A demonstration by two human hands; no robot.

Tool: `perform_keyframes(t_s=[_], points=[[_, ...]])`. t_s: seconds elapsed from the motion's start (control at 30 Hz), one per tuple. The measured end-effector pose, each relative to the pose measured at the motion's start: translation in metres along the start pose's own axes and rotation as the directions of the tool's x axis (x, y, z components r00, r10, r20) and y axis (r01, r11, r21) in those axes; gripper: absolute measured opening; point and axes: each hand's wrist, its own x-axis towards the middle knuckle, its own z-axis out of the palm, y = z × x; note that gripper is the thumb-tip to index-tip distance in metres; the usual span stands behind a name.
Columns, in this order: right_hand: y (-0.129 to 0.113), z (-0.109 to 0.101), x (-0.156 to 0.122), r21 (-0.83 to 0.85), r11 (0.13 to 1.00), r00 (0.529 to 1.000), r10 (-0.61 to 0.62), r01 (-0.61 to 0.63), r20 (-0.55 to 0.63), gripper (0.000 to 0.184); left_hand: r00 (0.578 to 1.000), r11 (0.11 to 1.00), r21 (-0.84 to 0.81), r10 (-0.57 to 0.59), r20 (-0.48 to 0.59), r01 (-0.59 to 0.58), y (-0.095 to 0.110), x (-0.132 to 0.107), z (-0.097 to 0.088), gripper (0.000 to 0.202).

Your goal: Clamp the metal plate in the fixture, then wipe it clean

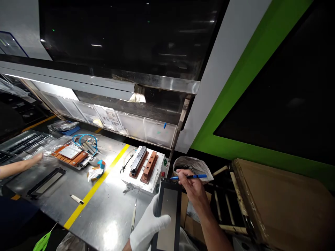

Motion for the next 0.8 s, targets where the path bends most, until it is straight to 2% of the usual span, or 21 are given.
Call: perform_keyframes(t_s=[0.13, 0.37, 0.43, 0.53, 0.63, 0.8], points=[[0.001, 0.009, 0.005, 0.002, 1.000, 0.997, -0.019, 0.019, 0.068, 0.048, 1.000, 1.000, 0.010, -0.008, -0.005, 0.008, 0.003, 0.002, 0.001, 0.080], [0.003, 0.013, 0.009, -0.038, 0.999, 0.996, -0.011, 0.014, 0.083, 0.047, 0.999, 0.999, -0.006, -0.039, 0.012, 0.039, 0.008, 0.004, 0.003, 0.078], [0.003, 0.013, 0.010, -0.063, 0.998, 1.000, -0.001, 0.003, 0.022, 0.048, 0.999, 0.999, -0.013, -0.040, 0.010, 0.040, 0.009, 0.004, 0.003, 0.077], [0.000, 0.008, 0.007, -0.060, 0.998, 0.991, -0.005, -0.003, -0.133, 0.047, 1.000, 0.999, -0.029, -0.030, 0.003, 0.030, 0.008, 0.004, 0.002, 0.076], [-0.004, 0.002, -0.004, 0.028, 1.000, 0.984, 0.009, -0.004, -0.176, 0.043, 0.999, 0.998, -0.059, -0.017, -0.029, 0.016, 0.004, 0.003, 0.000, 0.073], [0.004, -0.008, -0.043, 0.152, 0.987, 0.992, -0.032, 0.051, -0.125, 0.027, 0.985, 0.947, -0.314, 0.013, -0.173, -0.068, 0.001, 0.007, -0.005, 0.066]])
